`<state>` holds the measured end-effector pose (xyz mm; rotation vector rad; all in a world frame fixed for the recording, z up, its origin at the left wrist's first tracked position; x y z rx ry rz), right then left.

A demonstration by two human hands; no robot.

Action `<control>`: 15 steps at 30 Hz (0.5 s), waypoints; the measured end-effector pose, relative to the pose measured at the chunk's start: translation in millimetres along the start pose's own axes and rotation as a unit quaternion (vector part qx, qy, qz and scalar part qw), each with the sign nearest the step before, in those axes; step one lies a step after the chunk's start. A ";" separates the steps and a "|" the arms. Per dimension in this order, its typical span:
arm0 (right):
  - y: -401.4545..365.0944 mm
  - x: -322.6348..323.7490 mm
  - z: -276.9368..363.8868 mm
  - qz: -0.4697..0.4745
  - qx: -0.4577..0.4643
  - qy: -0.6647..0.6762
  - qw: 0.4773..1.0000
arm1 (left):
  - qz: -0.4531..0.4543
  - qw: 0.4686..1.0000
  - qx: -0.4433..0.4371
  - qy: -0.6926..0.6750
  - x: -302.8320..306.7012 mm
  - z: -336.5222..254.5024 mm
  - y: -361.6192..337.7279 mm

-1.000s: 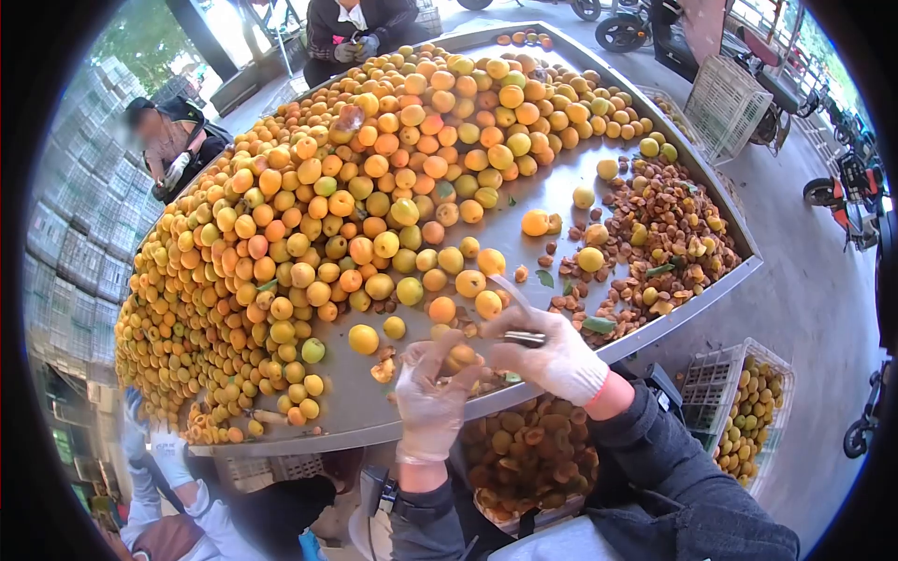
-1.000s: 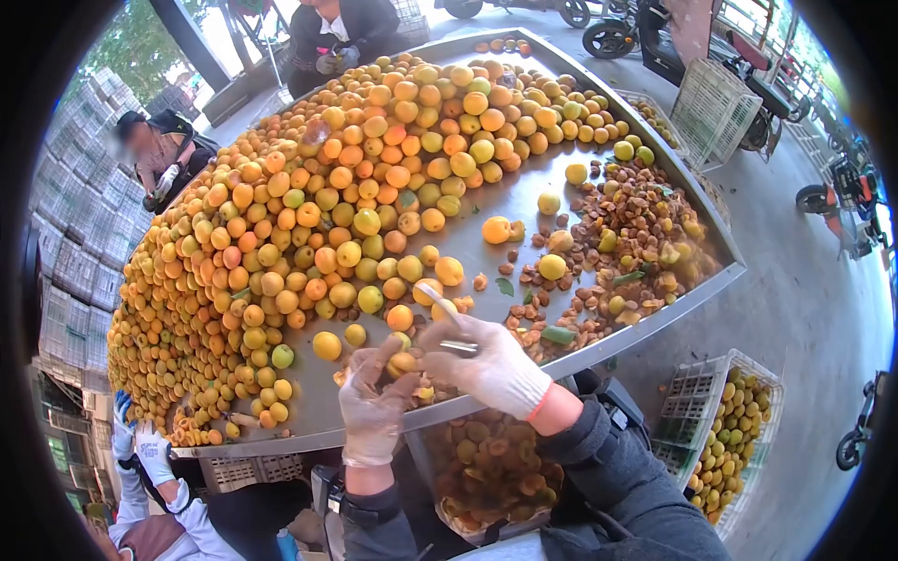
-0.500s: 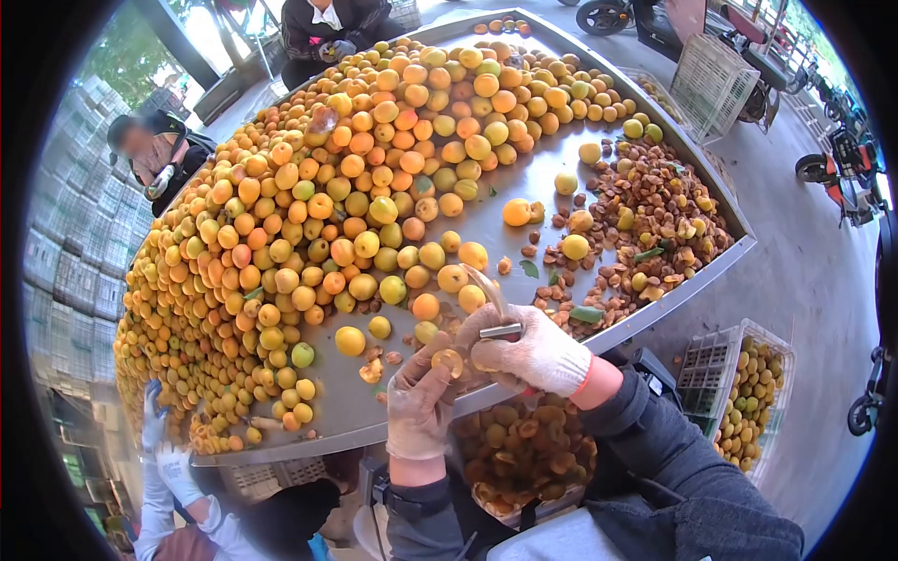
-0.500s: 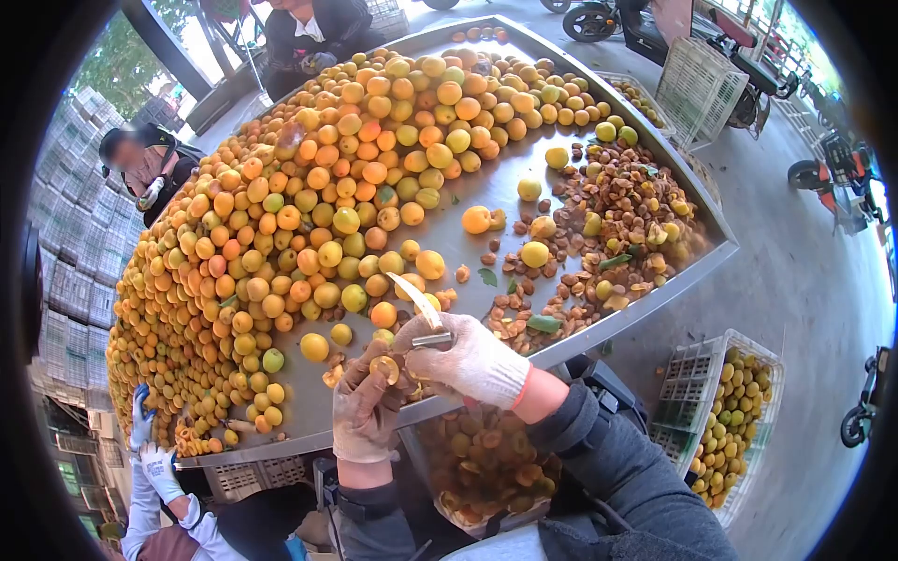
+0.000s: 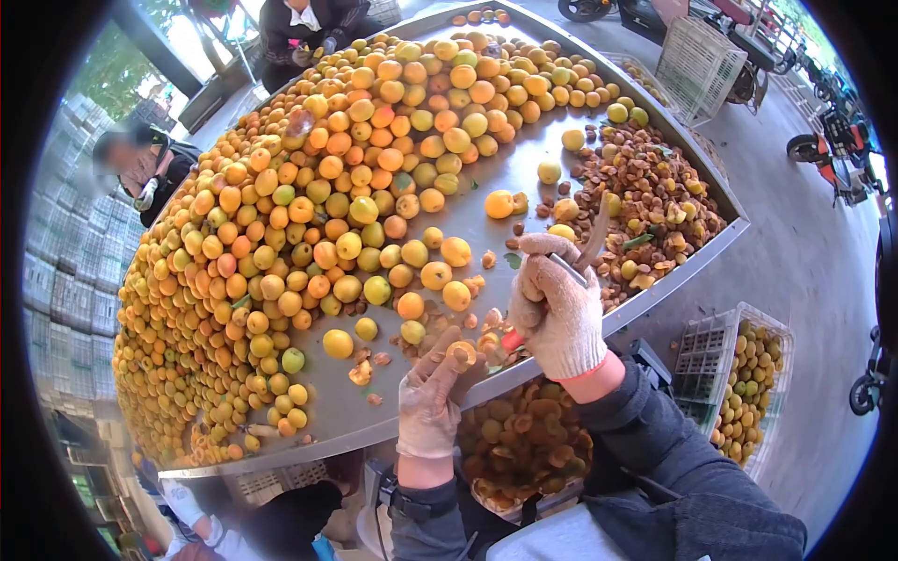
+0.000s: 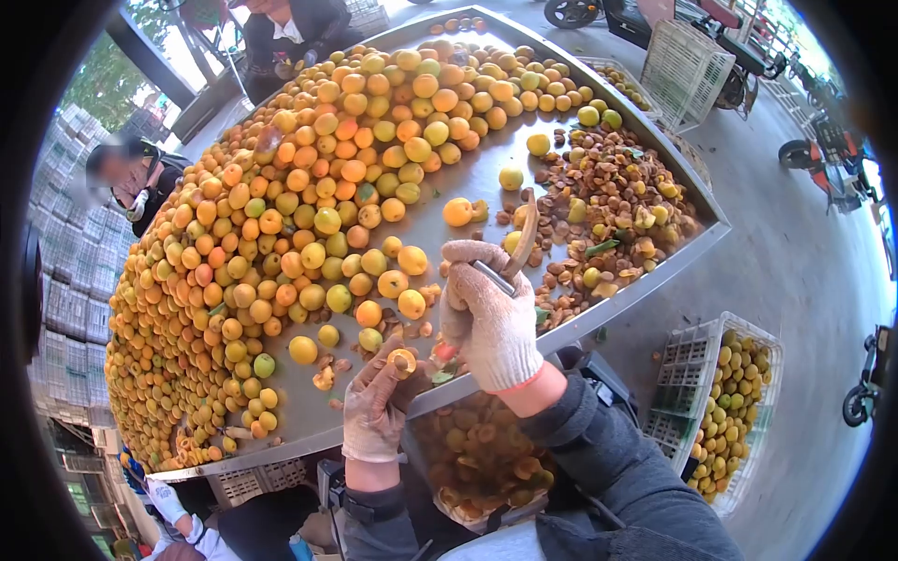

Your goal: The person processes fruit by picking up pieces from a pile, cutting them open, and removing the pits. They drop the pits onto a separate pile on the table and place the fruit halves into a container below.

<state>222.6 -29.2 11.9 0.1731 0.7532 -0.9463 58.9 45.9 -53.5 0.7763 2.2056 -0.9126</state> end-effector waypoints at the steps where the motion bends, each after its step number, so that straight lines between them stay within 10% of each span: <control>1: 1.0 1.5 1.9 -0.007 0.015 0.025 1.000 | -0.013 1.000 0.010 -0.001 0.0 3.8 0.8; 8: -5.7 -7.4 17.7 -0.019 0.078 -0.096 0.992 | -0.022 0.999 0.033 0.016 -18.6 15.2 11.2; 15: -10.5 -41.7 32.3 0.068 0.442 -0.297 0.843 | -0.067 0.989 -0.001 0.129 -10.4 14.6 24.5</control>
Point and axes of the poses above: each hand's wrist, its own y-axis towards the middle knuckle, its own x-axis out of the back of the hand, z = x × y, the point moved 9 cm from there along y, towards the middle knuckle, and after that the axes turned 8 degrees about -y, right-handed, at the moved point
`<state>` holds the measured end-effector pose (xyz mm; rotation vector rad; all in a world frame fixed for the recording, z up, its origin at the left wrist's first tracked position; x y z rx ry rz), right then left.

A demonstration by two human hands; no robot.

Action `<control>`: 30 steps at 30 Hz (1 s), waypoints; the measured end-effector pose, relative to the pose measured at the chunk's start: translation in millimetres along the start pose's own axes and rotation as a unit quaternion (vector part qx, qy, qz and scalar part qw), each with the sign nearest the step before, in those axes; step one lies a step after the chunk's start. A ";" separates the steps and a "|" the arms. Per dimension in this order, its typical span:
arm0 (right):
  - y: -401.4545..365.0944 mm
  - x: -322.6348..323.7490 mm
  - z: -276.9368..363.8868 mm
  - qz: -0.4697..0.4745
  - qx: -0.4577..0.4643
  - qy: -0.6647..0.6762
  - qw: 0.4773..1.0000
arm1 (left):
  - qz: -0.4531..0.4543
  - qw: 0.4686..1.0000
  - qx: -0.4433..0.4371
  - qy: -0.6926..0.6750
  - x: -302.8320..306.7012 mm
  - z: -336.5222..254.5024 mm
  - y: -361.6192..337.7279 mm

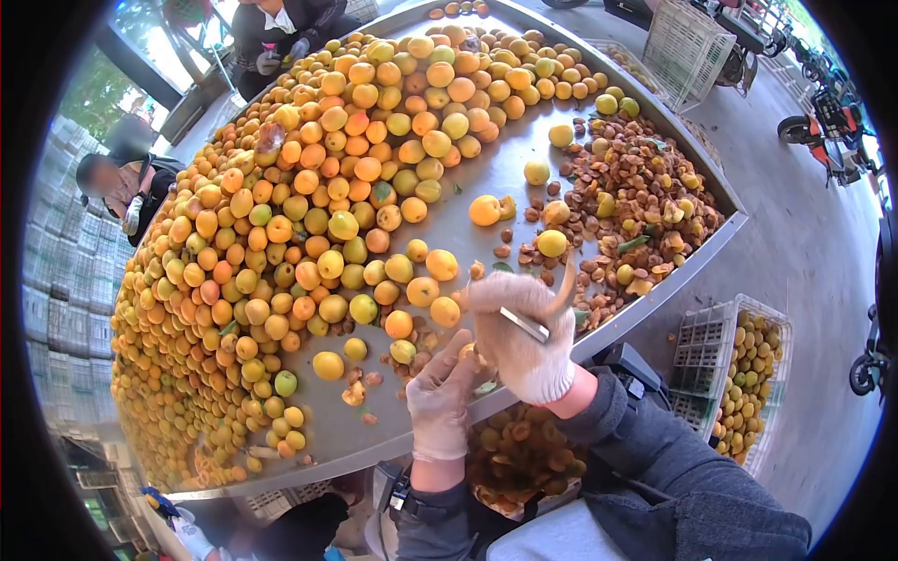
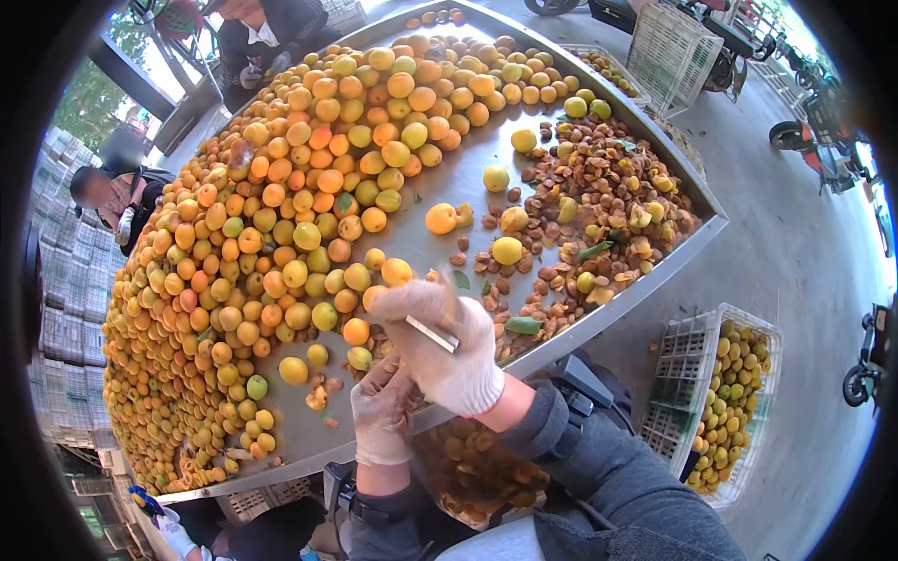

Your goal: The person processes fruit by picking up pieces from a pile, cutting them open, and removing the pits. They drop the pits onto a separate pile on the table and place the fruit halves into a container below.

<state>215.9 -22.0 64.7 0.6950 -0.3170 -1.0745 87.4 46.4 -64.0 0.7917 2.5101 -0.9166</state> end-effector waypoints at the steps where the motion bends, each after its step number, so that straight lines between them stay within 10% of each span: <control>1: 0.9 2.9 -0.3 0.000 0.000 0.000 1.000 | 0.003 1.000 0.002 -0.025 0.0 -0.4 1.8; 3: -17.7 -0.9 -62.4 -0.063 -0.425 0.260 0.865 | 0.018 0.998 0.021 -0.065 2.5 -0.2 6.5; 11: -38.8 -33.9 -135.1 -0.137 -0.546 0.440 0.699 | 0.088 0.981 0.073 -0.159 3.4 -12.5 13.7; 21: -33.6 -55.2 -134.9 -0.075 -0.549 0.501 0.665 | 0.016 0.994 -0.071 0.080 13.8 -39.9 18.9; 25: -23.5 -44.9 -108.5 -0.051 -0.524 0.341 0.779 | -0.010 0.934 -0.209 0.290 15.0 -50.2 20.2; 30: -15.2 -46.2 -89.3 0.056 -0.507 0.308 0.803 | -0.009 0.975 -0.167 0.148 19.8 -53.7 23.4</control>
Point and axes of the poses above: each hand's wrist, its own y-axis towards the middle knuckle, its own x-axis out of the back of the hand, z = x × y, the point moved 9 cm from there along y, towards the middle knuckle, and after that the axes turned 8 degrees about -y, right-handed, at the moved point
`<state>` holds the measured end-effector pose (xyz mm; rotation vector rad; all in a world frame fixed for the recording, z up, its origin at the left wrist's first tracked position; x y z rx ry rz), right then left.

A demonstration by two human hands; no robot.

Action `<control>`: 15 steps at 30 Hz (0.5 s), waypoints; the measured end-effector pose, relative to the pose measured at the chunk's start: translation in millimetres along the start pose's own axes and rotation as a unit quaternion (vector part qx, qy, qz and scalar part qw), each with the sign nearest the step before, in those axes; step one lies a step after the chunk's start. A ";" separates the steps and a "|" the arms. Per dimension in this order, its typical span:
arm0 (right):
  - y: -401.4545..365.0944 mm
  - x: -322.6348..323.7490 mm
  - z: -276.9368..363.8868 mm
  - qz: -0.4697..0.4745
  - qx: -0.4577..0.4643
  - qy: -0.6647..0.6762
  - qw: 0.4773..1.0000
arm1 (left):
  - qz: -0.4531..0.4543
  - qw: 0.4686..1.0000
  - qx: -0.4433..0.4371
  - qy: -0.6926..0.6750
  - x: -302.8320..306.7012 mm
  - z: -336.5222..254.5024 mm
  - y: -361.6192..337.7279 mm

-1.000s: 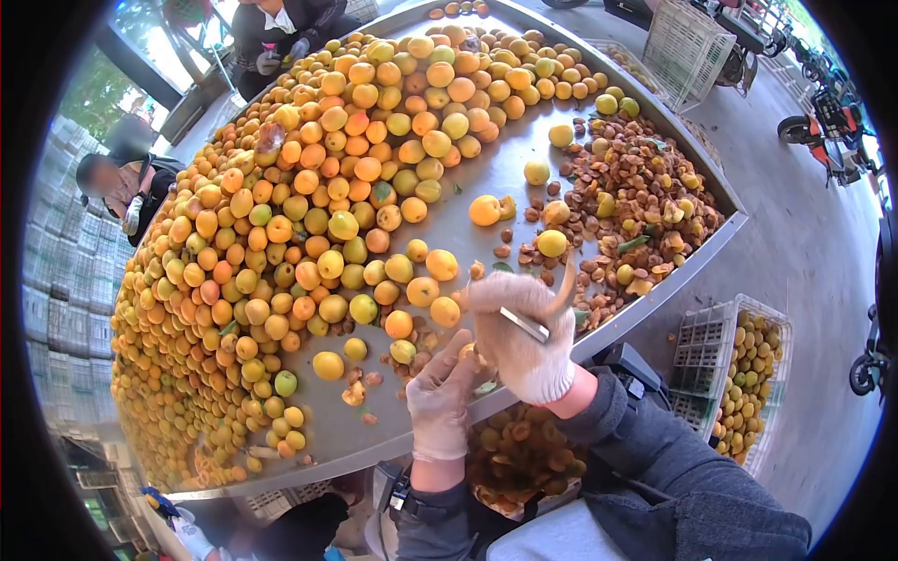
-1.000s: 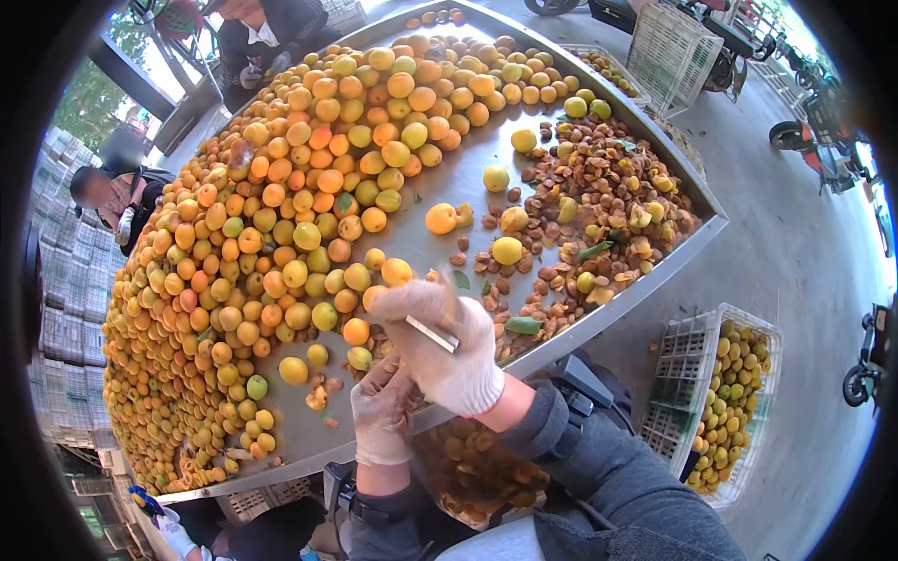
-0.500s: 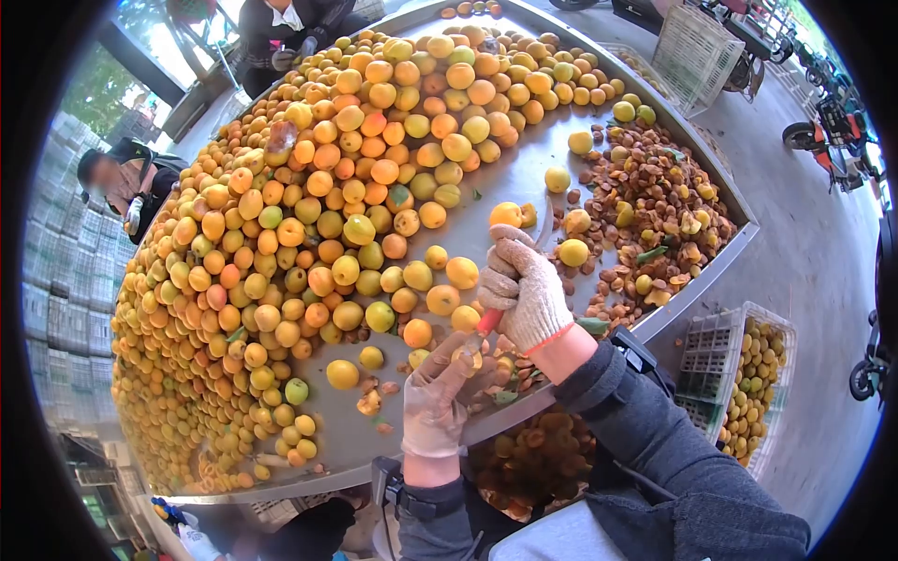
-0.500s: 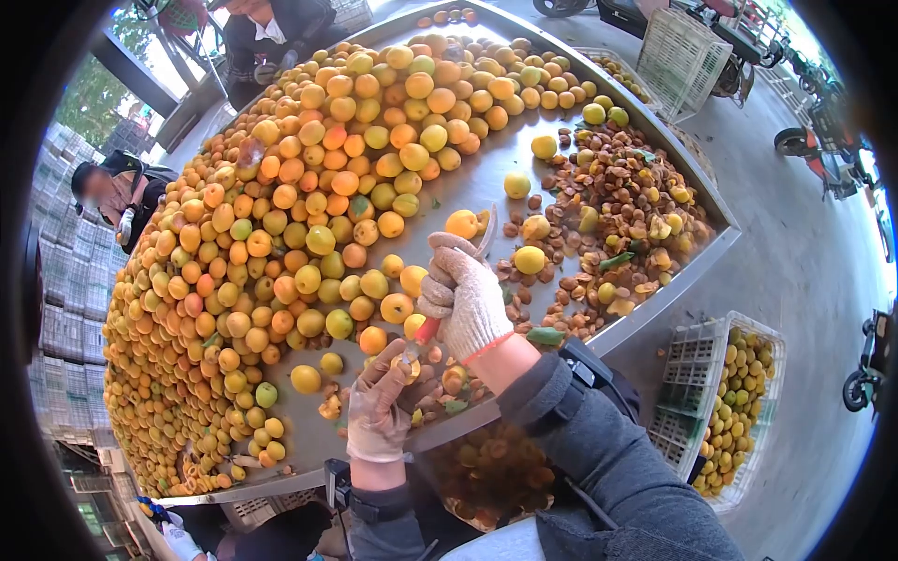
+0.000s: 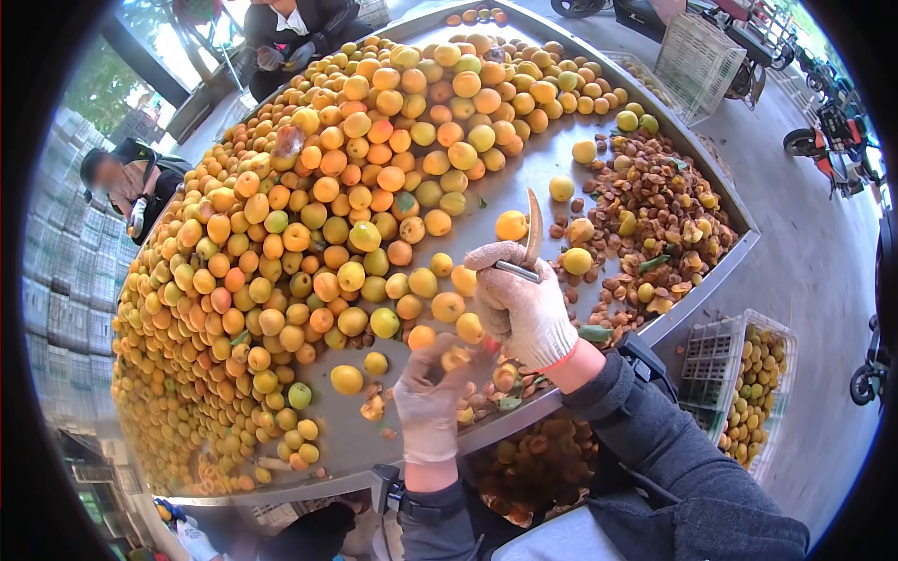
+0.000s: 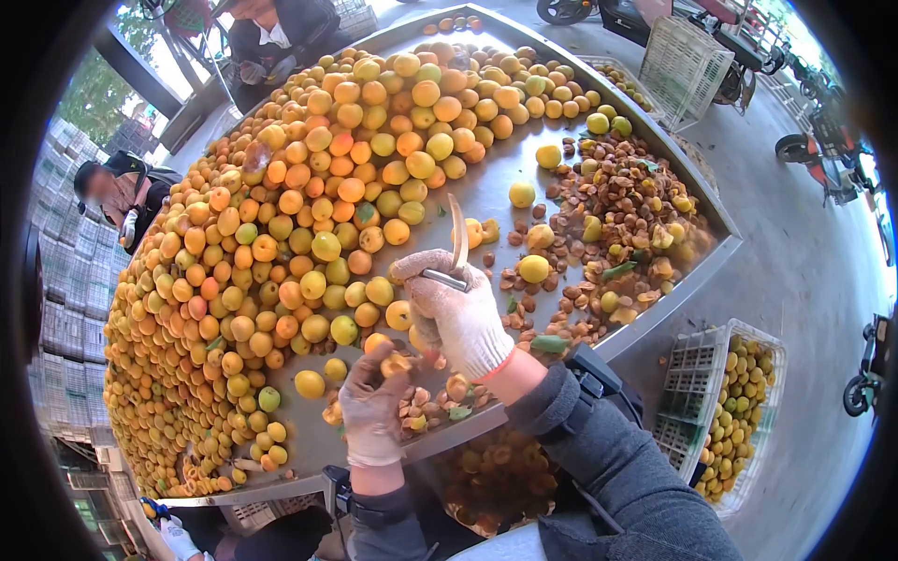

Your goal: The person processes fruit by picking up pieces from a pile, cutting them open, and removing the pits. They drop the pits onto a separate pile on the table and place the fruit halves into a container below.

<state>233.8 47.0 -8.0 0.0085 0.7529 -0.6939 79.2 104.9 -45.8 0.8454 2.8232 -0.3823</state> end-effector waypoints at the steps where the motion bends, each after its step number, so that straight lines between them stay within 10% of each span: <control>1: -2.0 -2.7 4.0 0.000 0.001 0.000 1.000 | -0.003 0.988 0.055 -0.147 3.5 7.3 1.0; 3: -5.4 -4.5 24.4 -0.057 0.054 -0.293 0.953 | -0.021 0.982 0.067 -0.175 5.1 2.5 1.7; 8: -12.9 -15.3 -29.7 0.105 -0.065 -0.377 0.918 | -0.057 0.994 -0.096 -0.002 14.8 -16.2 -0.4; 15: -15.1 -18.1 -23.6 0.134 -0.020 -0.446 0.885 | -0.048 0.998 -0.047 -0.006 4.0 -24.9 -11.1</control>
Point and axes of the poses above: each hand's wrist, its own y-axis towards the middle knuckle, its own x-axis out of the back of the hand, z = x × y, the point moved 9 cm from there along y, towards the middle knuckle, and after that the axes turned 8 degrees about -y, right-handed, at the moved point
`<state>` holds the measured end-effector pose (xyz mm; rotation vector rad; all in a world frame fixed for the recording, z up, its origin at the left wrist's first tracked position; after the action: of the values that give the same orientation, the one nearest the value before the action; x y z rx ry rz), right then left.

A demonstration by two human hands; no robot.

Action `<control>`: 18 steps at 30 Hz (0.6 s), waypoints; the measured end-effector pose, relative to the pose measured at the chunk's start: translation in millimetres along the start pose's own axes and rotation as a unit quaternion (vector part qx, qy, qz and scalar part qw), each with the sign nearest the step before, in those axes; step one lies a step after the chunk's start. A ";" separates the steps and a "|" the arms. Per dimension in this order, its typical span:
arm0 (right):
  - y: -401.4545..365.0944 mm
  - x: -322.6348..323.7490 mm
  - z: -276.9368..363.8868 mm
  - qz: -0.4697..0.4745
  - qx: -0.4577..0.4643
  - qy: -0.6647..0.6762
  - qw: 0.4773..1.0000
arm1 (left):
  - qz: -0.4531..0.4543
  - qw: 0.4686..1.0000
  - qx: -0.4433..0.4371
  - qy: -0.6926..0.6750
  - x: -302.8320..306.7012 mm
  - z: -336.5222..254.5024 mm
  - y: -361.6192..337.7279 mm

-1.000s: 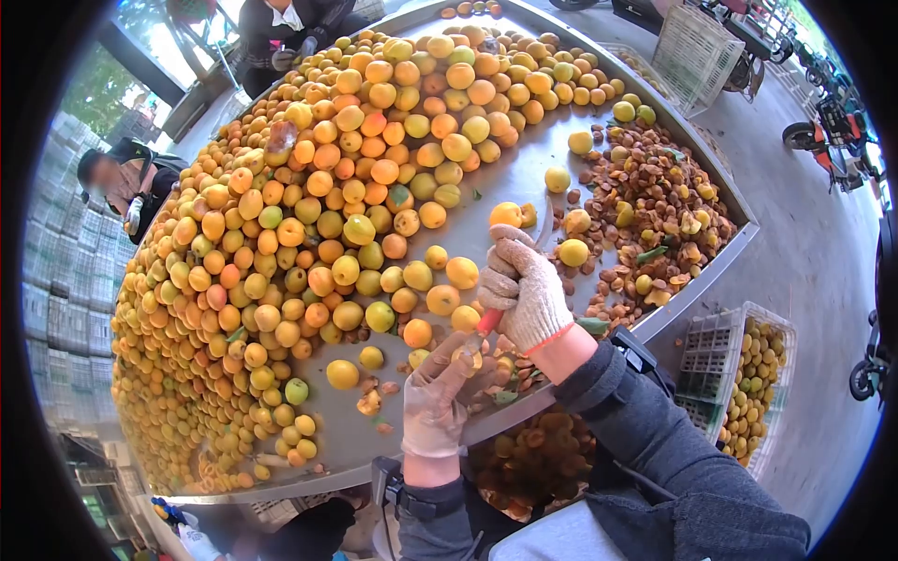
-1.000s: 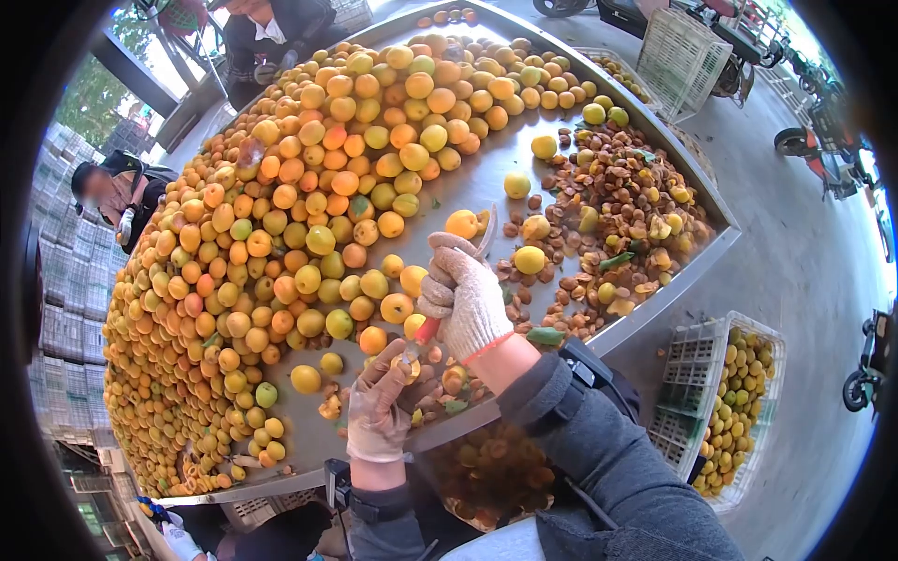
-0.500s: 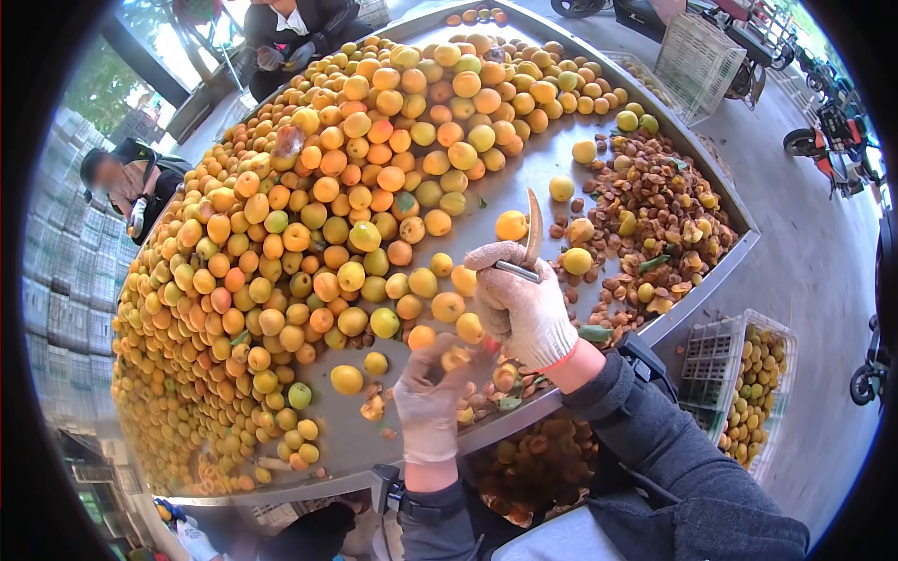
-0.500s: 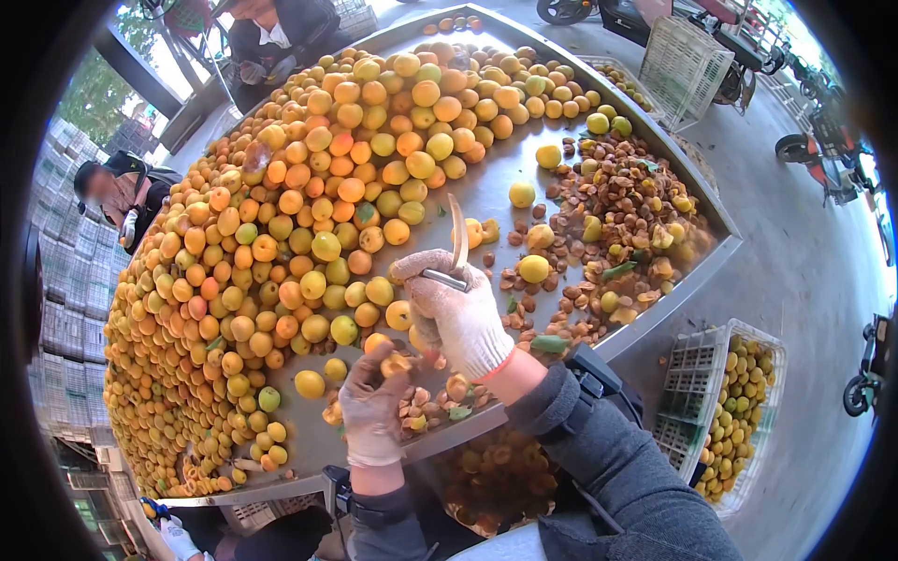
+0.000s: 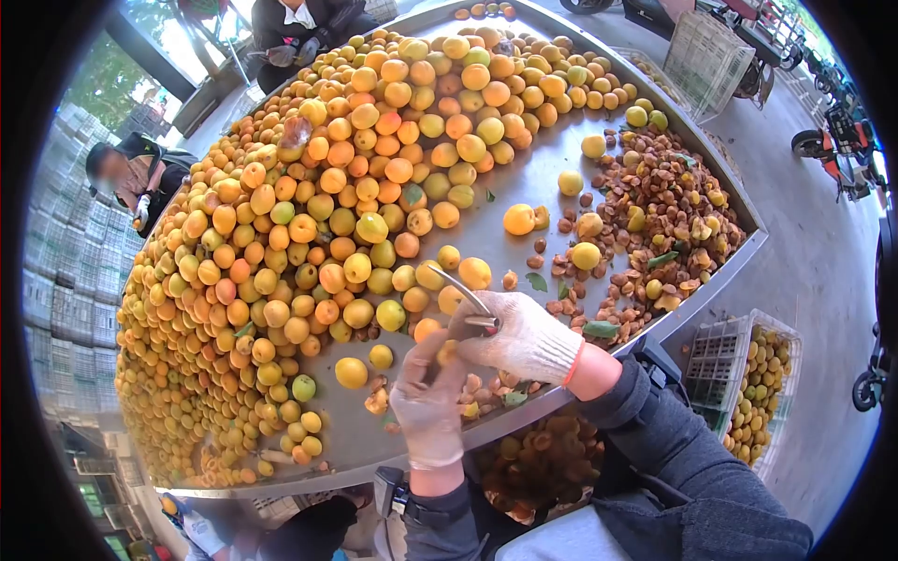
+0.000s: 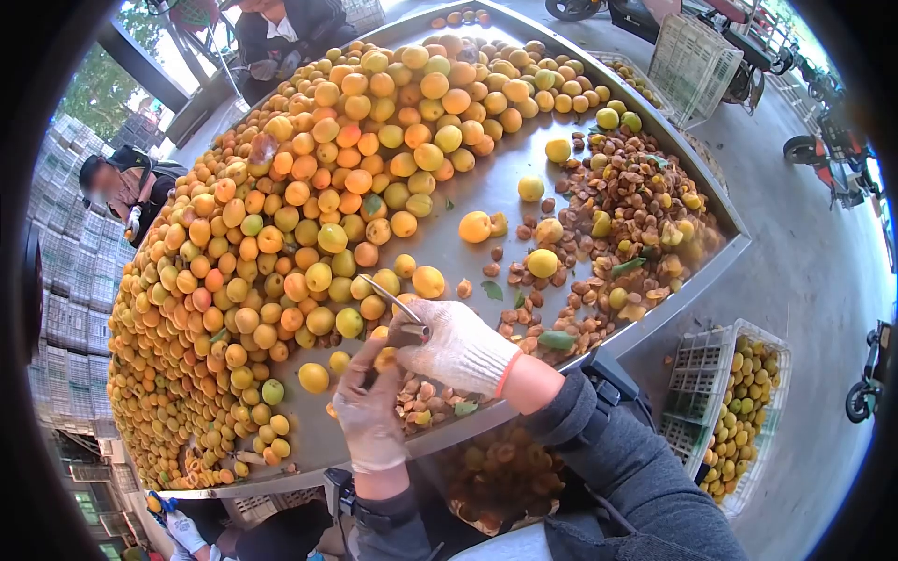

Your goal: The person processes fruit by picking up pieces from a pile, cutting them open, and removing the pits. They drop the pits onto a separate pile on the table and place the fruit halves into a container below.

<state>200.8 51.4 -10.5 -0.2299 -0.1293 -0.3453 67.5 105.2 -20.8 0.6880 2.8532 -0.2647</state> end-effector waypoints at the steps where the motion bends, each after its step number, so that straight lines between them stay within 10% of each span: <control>1: -1.0 0.2 -1.0 0.001 -0.001 0.002 1.000 | -0.008 0.991 0.051 -0.124 8.3 5.4 2.5; 4: -1.6 8.4 6.2 -0.013 0.023 0.057 0.998 | -0.049 0.959 0.089 -0.265 29.9 4.2 0.8; 7: -3.0 28.0 -6.6 -0.100 -0.045 0.102 0.989 | 0.315 0.943 0.053 0.094 -10.3 -20.2 -26.6; 12: -10.5 35.6 1.9 -0.124 -0.083 0.157 0.976 | 0.070 0.970 0.055 0.228 32.6 -0.6 3.7; 14: -9.7 29.5 -0.1 -0.108 -0.084 0.171 0.976 | -0.017 0.928 -0.088 0.360 47.3 -10.3 21.8; 18: -9.0 15.4 -5.3 -0.096 -0.084 0.145 0.981 | 0.036 0.840 -0.209 0.499 18.1 13.1 42.8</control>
<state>212.5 37.0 -11.2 -0.3328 0.1684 -0.5783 73.5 147.6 -43.1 1.0429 3.5684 1.0097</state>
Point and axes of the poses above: each hand's wrist, its own y-axis towards the middle knuckle, its own x-axis out of the back of the hand, z = x × y, the point moved 9 cm from there along y, towards the middle knuckle, and after that the axes turned 8 degrees about -y, right-handed, at the moved point
